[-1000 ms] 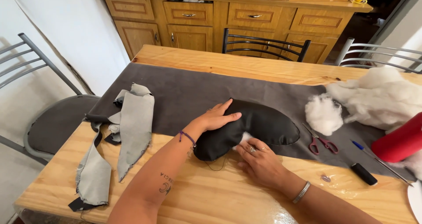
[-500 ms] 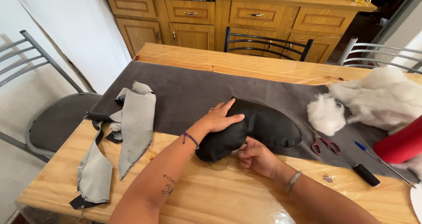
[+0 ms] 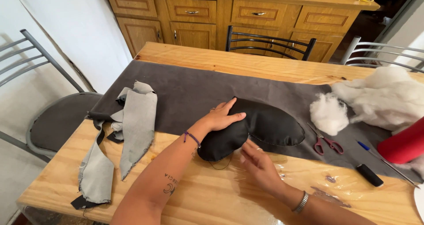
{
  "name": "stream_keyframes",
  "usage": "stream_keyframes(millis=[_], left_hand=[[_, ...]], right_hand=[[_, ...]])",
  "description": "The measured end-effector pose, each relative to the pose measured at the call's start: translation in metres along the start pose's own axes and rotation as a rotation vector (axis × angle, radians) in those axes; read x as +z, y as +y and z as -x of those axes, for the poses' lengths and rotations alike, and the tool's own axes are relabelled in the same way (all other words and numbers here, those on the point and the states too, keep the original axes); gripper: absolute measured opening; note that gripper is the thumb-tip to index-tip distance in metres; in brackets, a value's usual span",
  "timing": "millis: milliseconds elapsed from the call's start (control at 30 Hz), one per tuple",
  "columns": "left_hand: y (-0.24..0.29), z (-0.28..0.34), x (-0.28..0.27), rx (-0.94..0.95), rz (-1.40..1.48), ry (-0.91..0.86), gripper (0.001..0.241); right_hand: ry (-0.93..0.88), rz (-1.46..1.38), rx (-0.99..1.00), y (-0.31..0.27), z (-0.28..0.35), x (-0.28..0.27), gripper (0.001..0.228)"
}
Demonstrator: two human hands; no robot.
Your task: Hand-sewing a black fabric pillow closed using a needle and thread.
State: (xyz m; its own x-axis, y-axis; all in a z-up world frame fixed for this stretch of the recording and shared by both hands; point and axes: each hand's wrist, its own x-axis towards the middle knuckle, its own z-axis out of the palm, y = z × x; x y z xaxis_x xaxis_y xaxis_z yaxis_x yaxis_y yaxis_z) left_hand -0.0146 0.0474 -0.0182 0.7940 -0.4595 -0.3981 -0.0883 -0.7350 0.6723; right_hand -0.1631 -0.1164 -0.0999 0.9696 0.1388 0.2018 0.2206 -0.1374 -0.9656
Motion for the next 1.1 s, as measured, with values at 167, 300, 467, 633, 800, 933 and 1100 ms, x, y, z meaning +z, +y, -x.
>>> stream_keyframes(millis=[167,300,467,633,800,933,1100], left_hand=[[-0.001,-0.001,-0.001,0.011,0.01,-0.034,0.101],[-0.004,-0.006,0.001,-0.012,0.028,-0.062,0.101],[-0.018,-0.019,0.003,0.067,-0.044,0.007,0.1],[-0.026,-0.029,0.001,0.08,-0.013,0.023,0.1],[-0.028,-0.035,0.003,0.066,-0.001,0.024,0.1],[-0.026,-0.034,0.004,0.057,0.006,0.027,0.1],[-0.019,-0.021,0.002,0.045,0.0,0.032,0.098]], right_hand=[[-0.45,0.664,-0.484,-0.01,-0.018,-0.024,0.061],[-0.519,0.904,-0.613,0.014,-0.039,-0.031,0.046],[-0.554,0.946,-0.735,0.045,-0.058,-0.037,0.056],[-0.308,0.888,-0.873,0.014,-0.03,-0.046,0.031],[-0.038,1.023,-0.853,0.034,-0.003,-0.054,0.029],[-0.248,1.171,-0.71,0.022,-0.013,-0.041,0.047],[-0.393,1.194,-0.519,0.009,-0.036,-0.03,0.048]])
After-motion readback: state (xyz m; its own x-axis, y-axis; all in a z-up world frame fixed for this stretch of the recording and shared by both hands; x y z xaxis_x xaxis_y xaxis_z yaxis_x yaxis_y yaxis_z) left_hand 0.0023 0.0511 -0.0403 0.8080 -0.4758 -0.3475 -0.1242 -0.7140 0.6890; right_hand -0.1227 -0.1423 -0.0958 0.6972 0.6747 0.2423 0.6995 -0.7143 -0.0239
